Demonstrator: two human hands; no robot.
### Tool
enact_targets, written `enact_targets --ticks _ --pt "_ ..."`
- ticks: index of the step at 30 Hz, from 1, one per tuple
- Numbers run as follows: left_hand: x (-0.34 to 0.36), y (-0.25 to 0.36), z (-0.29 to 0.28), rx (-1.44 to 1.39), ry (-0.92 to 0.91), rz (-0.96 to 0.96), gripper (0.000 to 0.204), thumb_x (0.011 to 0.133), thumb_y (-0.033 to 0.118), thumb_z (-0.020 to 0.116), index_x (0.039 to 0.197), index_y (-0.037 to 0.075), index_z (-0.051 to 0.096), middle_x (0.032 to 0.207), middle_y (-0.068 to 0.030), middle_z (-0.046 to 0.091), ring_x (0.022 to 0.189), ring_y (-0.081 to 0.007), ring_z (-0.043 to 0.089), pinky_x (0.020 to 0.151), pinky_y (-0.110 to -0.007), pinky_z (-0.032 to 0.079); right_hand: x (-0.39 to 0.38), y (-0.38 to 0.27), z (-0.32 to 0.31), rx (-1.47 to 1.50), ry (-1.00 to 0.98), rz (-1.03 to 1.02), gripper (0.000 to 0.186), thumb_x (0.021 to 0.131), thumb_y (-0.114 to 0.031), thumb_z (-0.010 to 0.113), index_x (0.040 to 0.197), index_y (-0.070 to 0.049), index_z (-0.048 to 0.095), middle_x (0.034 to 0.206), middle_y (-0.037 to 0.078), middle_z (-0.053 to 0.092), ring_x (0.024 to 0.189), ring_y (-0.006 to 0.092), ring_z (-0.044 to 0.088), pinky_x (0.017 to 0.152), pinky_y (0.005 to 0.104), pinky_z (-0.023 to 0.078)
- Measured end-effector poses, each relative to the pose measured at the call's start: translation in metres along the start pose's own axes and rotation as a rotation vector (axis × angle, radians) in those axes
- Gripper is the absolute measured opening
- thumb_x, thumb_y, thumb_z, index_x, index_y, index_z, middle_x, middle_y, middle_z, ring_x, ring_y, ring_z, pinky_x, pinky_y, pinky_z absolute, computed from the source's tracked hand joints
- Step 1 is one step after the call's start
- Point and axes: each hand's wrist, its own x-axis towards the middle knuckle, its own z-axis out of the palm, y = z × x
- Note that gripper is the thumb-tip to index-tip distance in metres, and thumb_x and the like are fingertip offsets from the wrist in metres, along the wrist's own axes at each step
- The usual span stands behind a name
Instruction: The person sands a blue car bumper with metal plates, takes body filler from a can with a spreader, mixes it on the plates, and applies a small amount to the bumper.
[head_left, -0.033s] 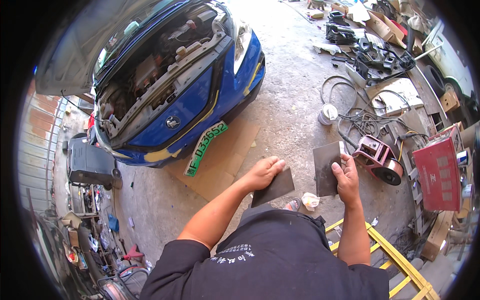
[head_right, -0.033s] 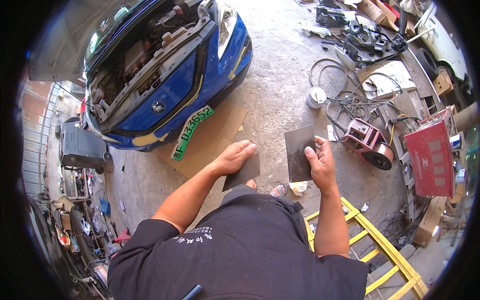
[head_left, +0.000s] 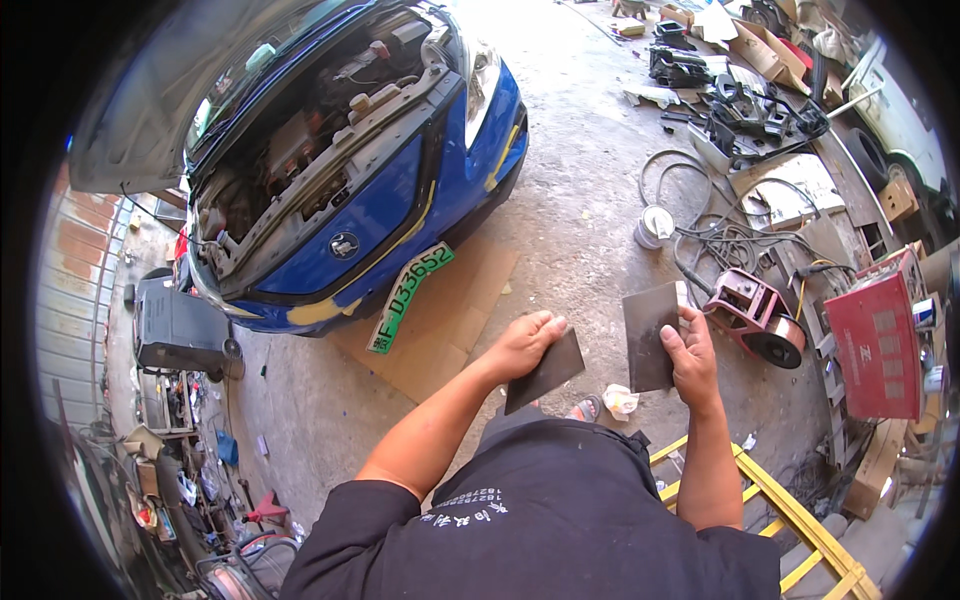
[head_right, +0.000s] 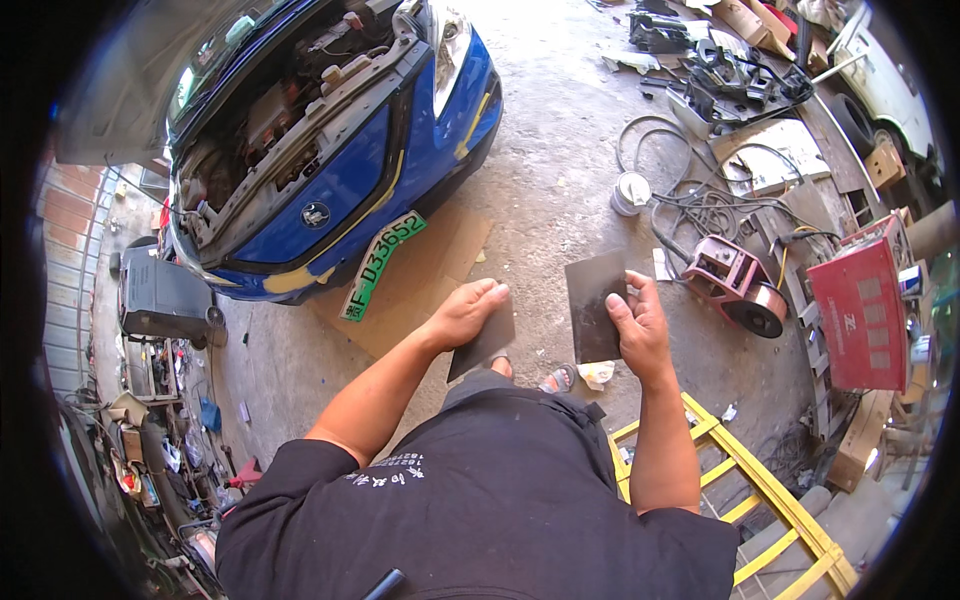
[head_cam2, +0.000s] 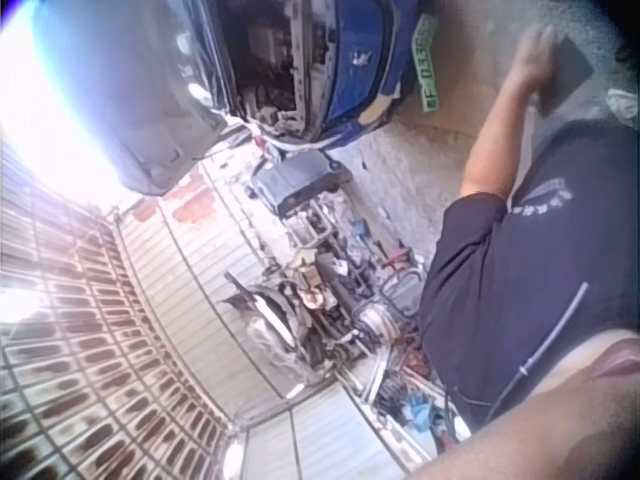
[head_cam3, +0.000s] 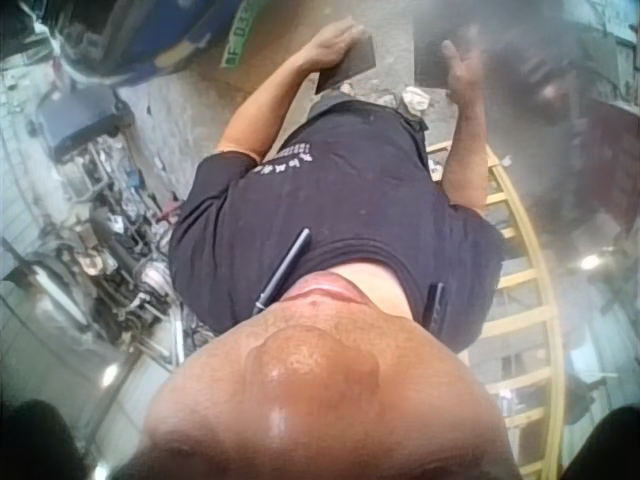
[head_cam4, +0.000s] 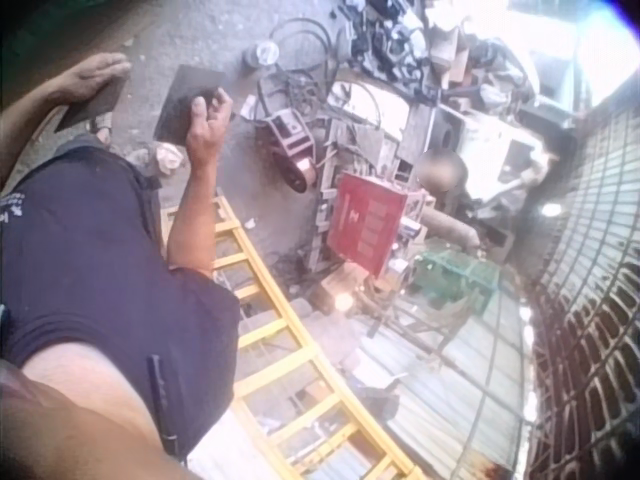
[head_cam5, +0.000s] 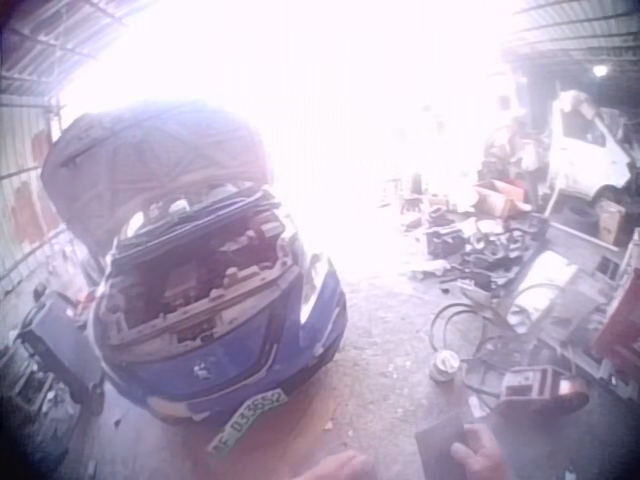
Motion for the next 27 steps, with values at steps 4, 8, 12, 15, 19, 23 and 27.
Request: enact_targets --ticks 4,8,12,15,19,23,27 --pt "0.011 -0.007 0.013 -0.133 0.131 0.061 0.018 0.097 0.021 0.054 0.094 0.003 0.056 0.082 -0.0017 0.057 0.077 -0.0081 0.051 0.068 -0.026 0.044 -0.003 0.01 -0.007 0.089 -0.153 0.115 0.036 0.092 -0.003 0.056 0.125 -0.004 0.043 0.109 0.008 0.061 0.1 0.0138 0.056 0.09 0.0288 0.044" --pt "0.014 -0.001 0.019 -0.157 0.207 0.134 0.013 0.096 0.015 0.055 0.094 0.003 0.059 0.081 0.0002 0.058 0.073 -0.0069 0.051 0.067 -0.023 0.045 -0.006 0.018 0.001 0.492 -0.064 0.257 0.05 0.086 0.002 0.05 0.135 -0.007 0.039 0.105 0.009 0.058 0.088 0.0165 0.058 0.081 0.028 0.047" --pt "0.019 -0.004 0.02 -0.347 0.205 0.002 0.02 0.096 0.02 0.057 0.089 0.003 0.061 0.071 0.0026 0.058 0.06 -0.0031 0.048 0.053 -0.019 0.039 -0.01 0.026 -0.004 0.852 -0.181 0.364 0.041 0.095 -0.016 0.04 0.133 0.0 0.041 0.095 0.014 0.058 0.065 0.0155 0.053 0.048 0.0246 0.04" --pt "0.017 -0.001 0.024 -0.35 0.081 -0.037 0.019 0.096 0.021 0.058 0.09 0.004 0.061 0.069 0.0019 0.057 0.059 -0.0031 0.048 0.053 -0.019 0.039 -0.014 0.026 -0.002 0.998 -0.256 0.349 0.045 0.097 -0.023 0.042 0.132 0.005 0.041 0.092 0.017 0.059 0.06 0.015 0.051 0.047 0.0236 0.04" --pt "0.017 0.007 0.039 -0.362 0.059 0.027 0.015 0.095 0.018 0.058 0.098 0.003 0.061 0.078 0.0009 0.059 0.057 -0.0037 0.048 0.051 -0.019 0.041 -0.015 0.032 0.0 1.026 -0.381 0.327 0.047 0.096 -0.026 0.043 0.133 0.004 0.042 0.096 0.021 0.06 0.058 0.0147 0.05 0.048 0.0232 0.041" --pt "0.018 0.026 0.047 -0.417 -0.057 -0.018 0.02 0.095 0.017 0.058 0.108 0.003 0.062 0.083 0.0021 0.06 0.062 -0.003 0.05 0.055 -0.018 0.041 -0.016 0.047 0.001 1.065 -0.431 0.331 0.044 0.096 -0.024 0.045 0.132 0.001 0.044 0.103 0.022 0.06 0.059 0.0149 0.05 0.049 0.0228 0.042" --pt "0.023 0.035 0.05 -0.362 -0.05 0.003 0.02 0.095 0.017 0.058 0.108 0.003 0.064 0.084 0.0028 0.06 0.063 -0.0025 0.05 0.055 -0.018 0.041 -0.017 0.049 0.008 1.1 -0.422 0.378 0.043 0.095 -0.022 0.048 0.129 0.004 0.045 0.103 0.021 0.059 0.064 0.0149 0.052 0.051 0.0226 0.042"
